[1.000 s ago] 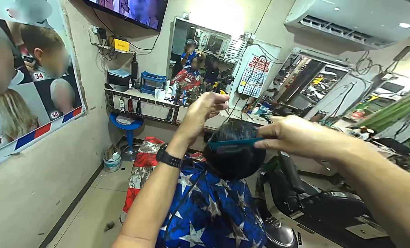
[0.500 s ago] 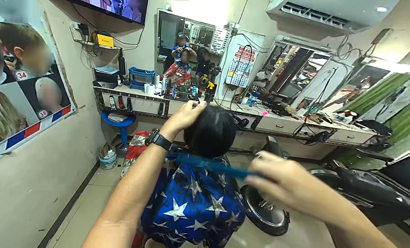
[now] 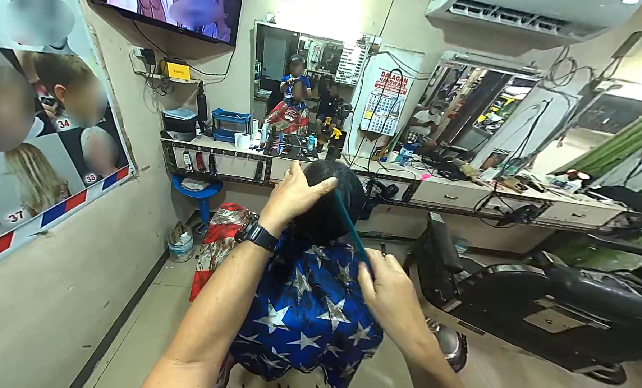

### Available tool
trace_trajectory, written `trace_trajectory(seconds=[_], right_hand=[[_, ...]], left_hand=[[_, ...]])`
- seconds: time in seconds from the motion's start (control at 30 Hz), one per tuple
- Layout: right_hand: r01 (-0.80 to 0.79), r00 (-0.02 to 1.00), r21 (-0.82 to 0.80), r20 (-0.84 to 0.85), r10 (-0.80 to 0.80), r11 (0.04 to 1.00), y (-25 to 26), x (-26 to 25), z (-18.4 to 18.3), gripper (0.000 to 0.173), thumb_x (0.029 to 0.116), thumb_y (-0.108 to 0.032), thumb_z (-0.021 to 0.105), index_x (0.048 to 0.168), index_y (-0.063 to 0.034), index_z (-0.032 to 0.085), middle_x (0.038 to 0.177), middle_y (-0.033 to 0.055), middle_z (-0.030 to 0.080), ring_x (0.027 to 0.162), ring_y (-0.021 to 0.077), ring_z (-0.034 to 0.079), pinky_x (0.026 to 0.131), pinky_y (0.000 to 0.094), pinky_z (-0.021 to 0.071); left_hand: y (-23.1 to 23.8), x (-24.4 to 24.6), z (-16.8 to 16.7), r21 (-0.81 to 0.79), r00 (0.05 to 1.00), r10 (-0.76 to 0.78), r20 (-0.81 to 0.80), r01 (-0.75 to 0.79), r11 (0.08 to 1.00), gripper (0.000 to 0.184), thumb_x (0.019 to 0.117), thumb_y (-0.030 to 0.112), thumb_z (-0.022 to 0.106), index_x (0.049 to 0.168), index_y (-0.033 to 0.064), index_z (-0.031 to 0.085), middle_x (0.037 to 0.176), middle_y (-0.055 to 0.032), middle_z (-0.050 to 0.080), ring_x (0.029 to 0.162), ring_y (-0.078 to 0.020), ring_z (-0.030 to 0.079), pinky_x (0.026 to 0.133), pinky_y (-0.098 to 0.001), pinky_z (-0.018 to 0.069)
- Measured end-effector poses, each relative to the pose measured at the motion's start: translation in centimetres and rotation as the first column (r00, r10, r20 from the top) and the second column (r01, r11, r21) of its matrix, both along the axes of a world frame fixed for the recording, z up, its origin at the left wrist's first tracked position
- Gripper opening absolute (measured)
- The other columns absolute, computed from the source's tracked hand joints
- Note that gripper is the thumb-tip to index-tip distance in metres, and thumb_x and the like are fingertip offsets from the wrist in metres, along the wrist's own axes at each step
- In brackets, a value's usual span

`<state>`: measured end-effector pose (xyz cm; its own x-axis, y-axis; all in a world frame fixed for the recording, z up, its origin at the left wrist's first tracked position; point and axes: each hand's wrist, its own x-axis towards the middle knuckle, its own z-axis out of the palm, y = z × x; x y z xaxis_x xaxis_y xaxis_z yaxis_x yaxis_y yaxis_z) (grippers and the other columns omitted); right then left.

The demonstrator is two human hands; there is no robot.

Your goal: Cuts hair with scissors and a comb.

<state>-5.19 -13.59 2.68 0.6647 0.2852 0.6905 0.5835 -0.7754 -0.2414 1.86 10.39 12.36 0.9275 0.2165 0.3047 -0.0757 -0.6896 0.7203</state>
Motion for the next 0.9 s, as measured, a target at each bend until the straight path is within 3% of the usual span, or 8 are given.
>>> trace_trajectory(seconds=[0.2, 0.3, 0.43, 0.5, 0.57, 0.67, 0.77, 0.9], right_hand=[[-0.05, 0.996, -0.217, 0.067, 0.066, 0.975, 1.8, 0.8, -1.2, 0.026, 0.0986, -0.019, 0.051, 0.11, -0.0094, 0.073, 0.066, 0.0053, 0.064, 0.07, 0.0298, 0.065, 0.056, 0.0415, 0.0499], [-0.204, 0.976, -0.361, -0.004, 0.217, 0.91, 1.5, 0.8, -2.1, 0.022, 0.0981, -0.018, 0.052, 0.105, -0.0127, 0.072, 0.065, 0.0044, 0.063, 0.072, 0.0306, 0.067, 0.057, 0.0436, 0.0506], [-0.376, 0.926, -0.399, -0.13, 0.354, 0.836, 0.2, 1.2, -1.0, 0.028, 0.0989, -0.019, 0.053, 0.118, -0.0216, 0.074, 0.078, 0.0065, 0.068, 0.084, 0.0338, 0.068, 0.065, 0.0511, 0.0549], [-0.347, 0.937, -0.424, -0.114, 0.33, 0.837, -0.4, 1.8, 1.7, 0.028, 0.1018, -0.034, 0.056, 0.12, -0.0226, 0.074, 0.083, 0.0099, 0.069, 0.087, 0.0378, 0.067, 0.066, 0.0562, 0.0546], [-0.272, 0.957, -0.465, -0.041, 0.287, 0.842, -0.6, 2.5, 4.6, 0.037, 0.1014, -0.046, 0.056, 0.117, -0.0195, 0.075, 0.086, 0.012, 0.069, 0.088, 0.0402, 0.067, 0.067, 0.059, 0.0541], [-0.176, 0.965, -0.529, 0.074, 0.251, 0.83, -0.2, 4.3, 8.2, 0.043, 0.1009, -0.051, 0.054, 0.113, -0.0152, 0.076, 0.082, 0.0129, 0.068, 0.084, 0.0411, 0.065, 0.064, 0.0583, 0.0521], [-0.104, 0.969, -0.584, 0.122, 0.214, 0.805, 1.0, 6.1, 10.9, 0.036, 0.0981, -0.045, 0.061, 0.111, -0.0149, 0.076, 0.081, 0.0121, 0.065, 0.086, 0.0408, 0.063, 0.064, 0.0559, 0.0494], [-0.049, 0.974, -0.601, 0.147, 0.17, 0.798, 3.1, 8.4, 14.4, 0.03, 0.0933, -0.036, 0.072, 0.11, -0.0111, 0.074, 0.086, 0.0131, 0.066, 0.09, 0.0417, 0.062, 0.068, 0.0571, 0.0477]], left_hand=[[-1.7, -0.2, -1.0, 0.084, 0.996, 0.062, 0.067, -0.067, 0.994, 0.118, 0.0725, 0.055, 0.088, 0.159, 0.0036, 0.025, 0.147, -0.0261, 0.048, 0.119, -0.0407, 0.061, 0.097, -0.0595, 0.052], [-2.0, 0.0, -1.9, 0.054, 0.993, 0.048, 0.104, -0.054, 0.997, 0.119, 0.0695, 0.04, 0.093, 0.159, 0.0034, 0.025, 0.147, -0.0259, 0.047, 0.123, -0.0405, 0.059, 0.099, -0.0579, 0.0517], [-1.4, 0.6, -2.8, -0.17, 0.988, -0.059, 0.142, 0.083, 0.982, 0.091, 0.0748, 0.016, 0.086, 0.15, 0.0043, 0.037, 0.137, -0.0223, 0.056, 0.124, -0.034, 0.059, 0.102, -0.0545, 0.0513], [-0.3, 0.5, -2.6, -0.241, 0.983, -0.143, 0.116, 0.167, 0.956, 0.073, 0.0793, 0.012, 0.081, 0.143, 0.0067, 0.046, 0.128, -0.0192, 0.063, 0.115, -0.0309, 0.065, 0.095, -0.0535, 0.0553], [0.9, -0.1, -1.8, -0.234, 0.968, -0.224, 0.11, 0.244, 0.941, 0.05, 0.0841, 0.01, 0.076, 0.13, 0.006, 0.057, 0.116, -0.0173, 0.068, 0.105, -0.0288, 0.068, 0.089, -0.0524, 0.0563], [2.5, -1.2, -0.6, -0.175, 0.943, -0.305, 0.131, 0.324, 0.93, 0.022, 0.0884, 0.009, 0.073, 0.109, 0.0063, 0.067, 0.099, -0.012, 0.07, 0.09, -0.0225, 0.068, 0.079, -0.0466, 0.0558], [3.7, -1.9, -0.1, -0.101, 0.932, -0.327, 0.158, 0.345, 0.933, 0.013, 0.0887, 0.01, 0.073, 0.101, 0.0087, 0.069, 0.09, -0.0076, 0.07, 0.082, -0.0192, 0.067, 0.072, -0.0433, 0.055], [4.0, -4.8, -0.3, -0.021, 0.908, -0.343, 0.24, 0.358, 0.933, 0.009, 0.0908, 0.007, 0.072, 0.098, 0.0095, 0.068, 0.083, -0.0089, 0.067, 0.07, -0.0216, 0.064, 0.06, -0.0426, 0.0527]])
